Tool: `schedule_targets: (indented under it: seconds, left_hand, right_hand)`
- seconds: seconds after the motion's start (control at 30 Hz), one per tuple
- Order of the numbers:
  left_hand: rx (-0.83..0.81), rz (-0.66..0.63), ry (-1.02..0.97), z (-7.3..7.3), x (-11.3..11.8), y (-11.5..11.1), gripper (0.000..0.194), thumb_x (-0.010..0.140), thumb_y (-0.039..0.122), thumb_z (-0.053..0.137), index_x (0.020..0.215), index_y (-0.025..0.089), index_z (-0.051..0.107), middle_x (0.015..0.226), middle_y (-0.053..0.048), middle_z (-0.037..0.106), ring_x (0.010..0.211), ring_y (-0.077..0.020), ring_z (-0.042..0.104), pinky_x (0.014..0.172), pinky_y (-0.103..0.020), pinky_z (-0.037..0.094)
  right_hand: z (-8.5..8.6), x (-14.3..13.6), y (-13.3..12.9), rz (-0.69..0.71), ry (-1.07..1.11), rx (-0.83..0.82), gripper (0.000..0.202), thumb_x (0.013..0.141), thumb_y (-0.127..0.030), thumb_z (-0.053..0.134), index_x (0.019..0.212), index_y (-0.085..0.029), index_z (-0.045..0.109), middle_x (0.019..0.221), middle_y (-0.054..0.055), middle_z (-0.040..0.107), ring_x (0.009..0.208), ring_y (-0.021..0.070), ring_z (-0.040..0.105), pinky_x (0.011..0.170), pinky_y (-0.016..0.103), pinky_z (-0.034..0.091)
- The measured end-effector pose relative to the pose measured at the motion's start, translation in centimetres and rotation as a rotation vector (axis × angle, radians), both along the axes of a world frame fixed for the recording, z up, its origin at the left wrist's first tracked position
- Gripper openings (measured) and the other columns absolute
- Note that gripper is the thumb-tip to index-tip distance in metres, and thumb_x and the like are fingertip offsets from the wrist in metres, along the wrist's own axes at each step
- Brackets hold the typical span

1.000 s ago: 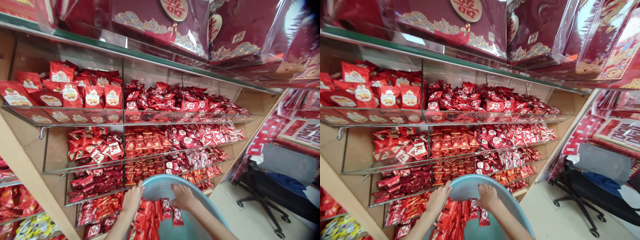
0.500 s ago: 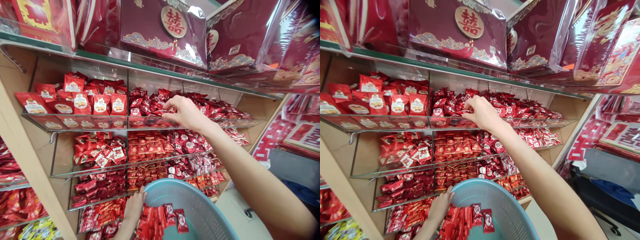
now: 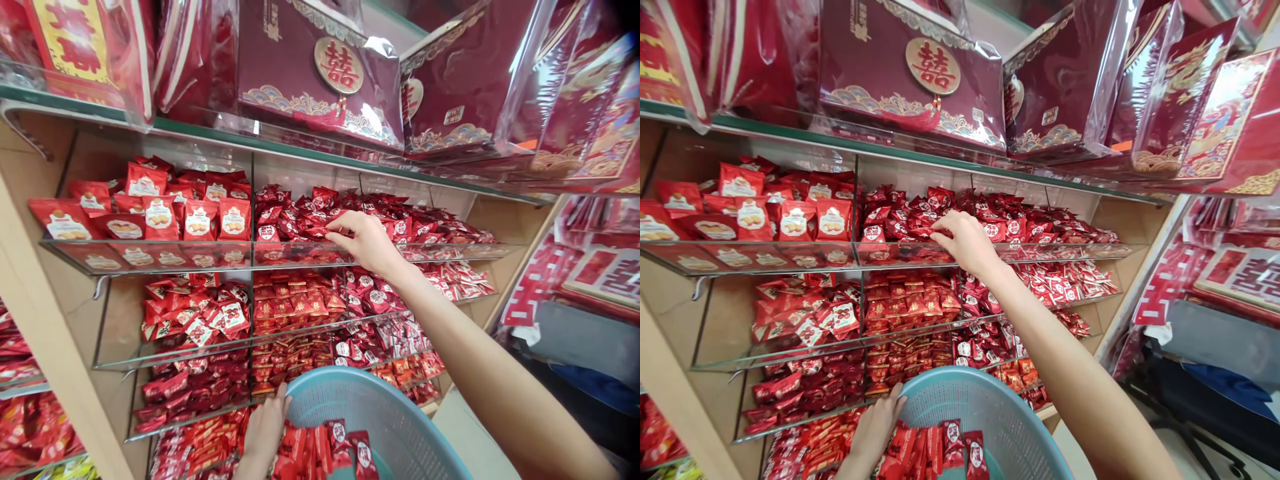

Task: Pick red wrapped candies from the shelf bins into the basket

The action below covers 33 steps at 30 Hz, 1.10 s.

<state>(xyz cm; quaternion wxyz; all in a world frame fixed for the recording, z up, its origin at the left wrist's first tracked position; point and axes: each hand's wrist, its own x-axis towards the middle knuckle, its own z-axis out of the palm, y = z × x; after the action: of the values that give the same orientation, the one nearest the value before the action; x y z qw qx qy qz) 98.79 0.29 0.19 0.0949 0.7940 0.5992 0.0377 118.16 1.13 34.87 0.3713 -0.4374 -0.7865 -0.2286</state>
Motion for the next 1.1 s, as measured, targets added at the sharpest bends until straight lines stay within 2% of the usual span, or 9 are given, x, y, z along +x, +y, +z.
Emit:
schedule_targets:
  seconds: [0.17,0.27,0.47,0.67,0.77,0.87,0.97,1.03,1.1]
  left_hand:
    - [-0.005,0.008,0.018,0.0,0.1,0.0,0.045,0.091,0.037,0.022,0.131,0.024,0.038,0.103,-0.011,0.064,0.089,-0.0210,0.063,0.074,-0.031,0.047]
    - [0.001,0.006,0.023,0.0,0.1,-0.1,0.046,0.091,0.037,0.021,0.132,0.023,0.037,0.101,-0.011,0.064,0.088,-0.0210,0.063,0.074,-0.031,0.047]
    - [0.013,0.009,0.069,0.0,0.1,-0.1,0.046,0.092,0.034,0.021,0.133,0.021,0.036,0.100,-0.013,0.064,0.085,-0.0227,0.064,0.070,-0.033,0.048]
    - [0.006,0.007,0.024,0.1,0.2,-0.1,0.045,0.092,0.035,0.021,0.131,0.021,0.038,0.100,-0.012,0.064,0.086,-0.0225,0.064,0.070,-0.033,0.048]
    - [-0.014,0.012,0.017,0.3,0.2,-0.1,0.045,0.092,0.037,0.021,0.132,0.022,0.037,0.101,-0.012,0.064,0.087,-0.0216,0.064,0.071,-0.032,0.048]
    - [-0.006,0.007,0.034,0.5,0.3,-0.1,0.045,0.092,0.037,0.022,0.132,0.021,0.037,0.101,-0.012,0.064,0.087,-0.0219,0.064,0.071,-0.032,0.048]
    - [0.016,-0.003,0.057,0.4,0.3,-0.1,0.045,0.092,0.037,0.021,0.130,0.022,0.039,0.098,-0.012,0.065,0.085,-0.0224,0.065,0.068,-0.032,0.048]
    - [0.030,-0.009,0.062,0.3,0.2,-0.1,0.045,0.092,0.038,0.020,0.129,0.022,0.039,0.097,-0.012,0.066,0.083,-0.0223,0.065,0.068,-0.031,0.048]
    - [0.032,-0.007,0.055,0.2,0.2,-0.1,0.046,0.092,0.040,0.019,0.131,0.022,0.036,0.093,-0.012,0.066,0.083,-0.0225,0.065,0.068,-0.032,0.048]
  right_hand:
    - [0.2,0.0,0.8,0.050,0.170,0.117,0.017,0.083,-0.025,0.052,0.081,-0.016,0.067,0.082,0.003,0.066,0.077,0.0141,0.058,0.073,0.026,0.040]
    - [0.2,0.0,0.9,0.091,0.214,0.106,0.016,0.081,-0.026,0.055,0.081,-0.016,0.067,0.079,0.003,0.067,0.072,0.0130,0.059,0.069,0.025,0.041]
    - [-0.8,0.6,-0.1,0.132,0.074,0.094,0.023,0.079,-0.039,0.058,0.085,-0.018,0.066,0.085,0.004,0.065,0.078,0.0152,0.056,0.072,0.029,0.041]
    - [-1.1,1.5,0.3,0.106,-0.039,0.162,0.017,0.085,-0.028,0.050,0.084,-0.019,0.065,0.089,0.004,0.065,0.085,0.0164,0.054,0.078,0.032,0.038]
    - [-0.5,0.9,-0.7,0.158,0.076,0.248,0.019,0.086,-0.026,0.048,0.081,-0.018,0.063,0.086,0.003,0.064,0.084,0.0153,0.055,0.079,0.032,0.039]
    - [-0.3,-0.1,-3.2,0.202,0.266,0.280,0.016,0.085,-0.027,0.048,0.080,-0.019,0.061,0.084,0.002,0.062,0.081,0.0138,0.055,0.077,0.030,0.041]
    - [-2.1,-0.9,-5.8,0.258,0.336,0.095,0.014,0.084,-0.026,0.050,0.081,-0.018,0.060,0.083,0.001,0.062,0.078,0.0120,0.056,0.074,0.028,0.043]
    - [-5.0,-1.0,-6.9,0.323,0.301,-0.160,0.012,0.084,-0.024,0.049,0.083,-0.017,0.060,0.084,0.001,0.063,0.079,0.0111,0.057,0.075,0.026,0.044]
    - [-9.3,-0.4,-7.3,0.372,0.254,-0.450,0.012,0.084,-0.023,0.048,0.086,-0.017,0.059,0.085,0.002,0.063,0.080,0.0106,0.057,0.074,0.025,0.044]
